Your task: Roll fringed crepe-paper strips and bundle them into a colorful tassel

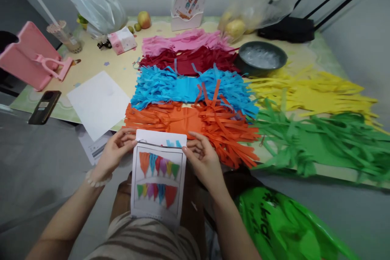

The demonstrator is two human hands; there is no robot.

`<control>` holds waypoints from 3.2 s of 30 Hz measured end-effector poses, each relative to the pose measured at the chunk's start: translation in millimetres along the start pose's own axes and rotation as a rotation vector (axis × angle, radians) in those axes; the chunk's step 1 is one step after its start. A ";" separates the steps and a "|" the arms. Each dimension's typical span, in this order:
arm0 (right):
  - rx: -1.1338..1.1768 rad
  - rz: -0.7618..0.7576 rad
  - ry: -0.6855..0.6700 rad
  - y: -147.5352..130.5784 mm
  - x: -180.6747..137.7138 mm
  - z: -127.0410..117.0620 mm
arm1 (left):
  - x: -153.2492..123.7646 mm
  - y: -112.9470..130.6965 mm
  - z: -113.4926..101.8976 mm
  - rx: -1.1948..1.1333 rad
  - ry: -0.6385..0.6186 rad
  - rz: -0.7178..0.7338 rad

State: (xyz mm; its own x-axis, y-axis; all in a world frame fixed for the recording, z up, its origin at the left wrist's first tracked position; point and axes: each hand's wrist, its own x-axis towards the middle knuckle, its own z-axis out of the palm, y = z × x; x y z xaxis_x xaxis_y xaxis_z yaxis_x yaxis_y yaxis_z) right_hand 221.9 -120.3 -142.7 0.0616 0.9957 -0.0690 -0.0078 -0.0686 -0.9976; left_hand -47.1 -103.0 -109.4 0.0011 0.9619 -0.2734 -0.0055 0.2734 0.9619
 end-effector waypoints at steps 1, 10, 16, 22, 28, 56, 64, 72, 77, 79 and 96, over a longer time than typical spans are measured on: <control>-0.002 0.012 -0.036 0.0 2.5 -1.9 | 1.9 1.2 -1.6 -0.017 -0.031 -0.033; -0.066 0.011 -0.207 -3.9 14.3 -10.4 | 13.5 12.0 -15.0 0.065 -0.260 -0.221; -0.241 -0.140 -0.227 -9.5 13.9 -12.3 | 13.9 12.6 -16.7 0.128 -0.347 -0.180; -0.281 -0.276 -0.342 -14.6 14.8 -15.6 | 16.7 8.8 -23.4 0.275 -0.418 0.098; -0.338 -0.080 -0.327 -18.5 16.1 -11.9 | 19.3 15.3 -14.5 0.368 -0.427 0.158; -0.289 -0.045 -0.586 -55.6 27.5 -15.2 | 21.9 54.2 -10.4 0.405 -0.717 0.030; -0.241 -0.208 -0.521 -48.3 14.2 -18.9 | 14.8 42.2 -17.2 0.447 -0.686 0.314; -0.254 -0.348 -0.595 -56.1 5.5 -26.4 | -3.5 55.7 -13.6 0.513 -0.695 0.461; -0.361 -0.452 -0.478 -65.9 -9.5 -21.2 | -12.1 54.3 -13.1 0.566 -0.642 0.548; -0.373 -0.450 -0.456 -66.2 -13.7 -17.7 | -13.5 51.9 -12.7 0.563 -0.621 0.596; -0.392 -0.501 -0.589 -87.1 19.8 69.5 | -44.3 75.3 -58.9 0.849 -0.384 0.708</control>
State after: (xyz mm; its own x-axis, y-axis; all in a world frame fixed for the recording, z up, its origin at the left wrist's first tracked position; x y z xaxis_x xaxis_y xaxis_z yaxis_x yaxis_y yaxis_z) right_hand 154.5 -90.4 -56.9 -0.5622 0.7766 0.2844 0.2327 0.4786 -0.8467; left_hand -106.5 -125.1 -25.2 0.5684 0.7968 0.2052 0.5433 -0.5508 0.6336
